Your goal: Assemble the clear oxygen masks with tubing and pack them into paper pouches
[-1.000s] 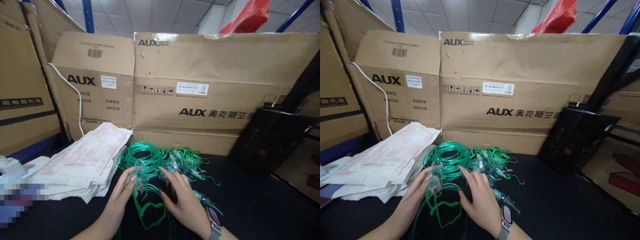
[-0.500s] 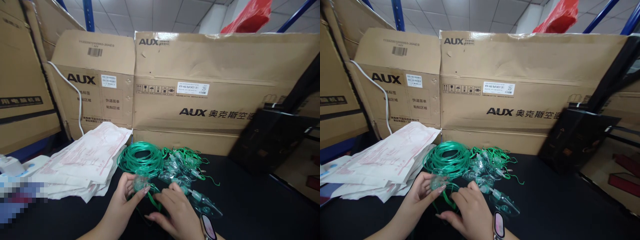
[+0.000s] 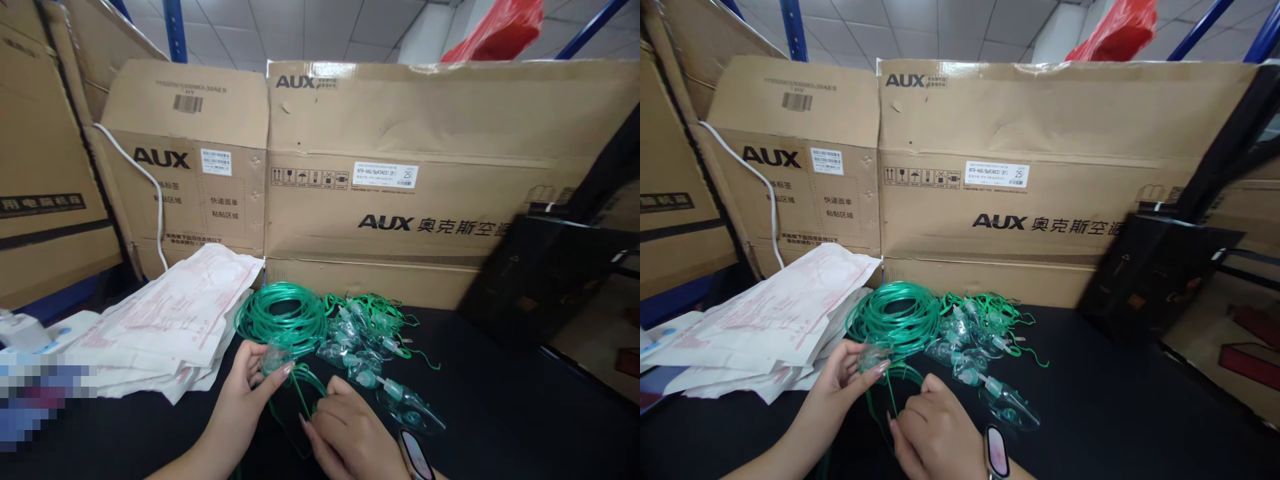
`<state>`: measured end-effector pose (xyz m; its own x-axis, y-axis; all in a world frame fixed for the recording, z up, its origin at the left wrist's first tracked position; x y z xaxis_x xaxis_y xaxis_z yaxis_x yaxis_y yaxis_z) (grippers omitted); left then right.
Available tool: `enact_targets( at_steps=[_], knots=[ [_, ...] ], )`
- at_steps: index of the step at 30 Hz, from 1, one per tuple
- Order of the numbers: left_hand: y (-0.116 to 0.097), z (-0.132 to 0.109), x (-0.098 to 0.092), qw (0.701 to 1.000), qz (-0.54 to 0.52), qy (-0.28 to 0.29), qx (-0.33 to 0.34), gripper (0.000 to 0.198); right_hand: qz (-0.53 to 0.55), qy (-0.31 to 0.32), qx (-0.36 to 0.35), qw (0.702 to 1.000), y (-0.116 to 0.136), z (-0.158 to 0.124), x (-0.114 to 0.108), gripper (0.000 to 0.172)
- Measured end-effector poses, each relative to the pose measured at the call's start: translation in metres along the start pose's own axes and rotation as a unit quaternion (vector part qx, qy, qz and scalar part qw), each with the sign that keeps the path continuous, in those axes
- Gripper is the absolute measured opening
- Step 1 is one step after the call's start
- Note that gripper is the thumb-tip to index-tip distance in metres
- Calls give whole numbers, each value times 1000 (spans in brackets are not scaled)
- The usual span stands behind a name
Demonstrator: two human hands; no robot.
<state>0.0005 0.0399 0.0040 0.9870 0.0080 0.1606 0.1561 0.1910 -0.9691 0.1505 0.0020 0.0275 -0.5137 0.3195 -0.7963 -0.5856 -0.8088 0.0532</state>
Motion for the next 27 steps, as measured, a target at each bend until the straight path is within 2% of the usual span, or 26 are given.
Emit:
enact_targets(
  at_steps=[7, 14, 17, 20, 24, 27],
  knots=[
    [-1, 3, -3, 999, 17, -30, 3, 26, 25, -4, -5, 1000, 0, -2, -2, 30],
    [-4, -15, 8, 991, 109, 63, 38, 16, 40, 51, 71, 995, -8, -2, 9, 20],
    [-2, -20, 8, 981, 149, 94, 82, 20, 47, 65, 122, 989, -10, -2, 15, 9],
    [0, -19, 8, 971, 182, 121, 101, 29, 48, 73, 151, 985, -10, -2, 16, 11],
    [-1, -16, 9, 961, 213, 140, 105, 32, 62, 93, 123, 986, -11, -1, 16, 14],
    [-2, -15, 12, 961, 221, 141, 82, 22, 100, 144, 85, 981, -12, -3, 19, 24]
  ],
)
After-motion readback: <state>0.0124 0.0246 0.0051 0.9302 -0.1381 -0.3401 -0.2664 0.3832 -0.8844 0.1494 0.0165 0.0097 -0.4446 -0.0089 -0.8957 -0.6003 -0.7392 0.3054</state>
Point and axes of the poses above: each hand's wrist, its own z-axis towards the middle knuckle, its own x-axis out of the palm, y = z × x, the point moved 3 cm from there along z, towards the middle knuckle, and after that the axes turned 2 degrees about -z, right-handed, at the moved point
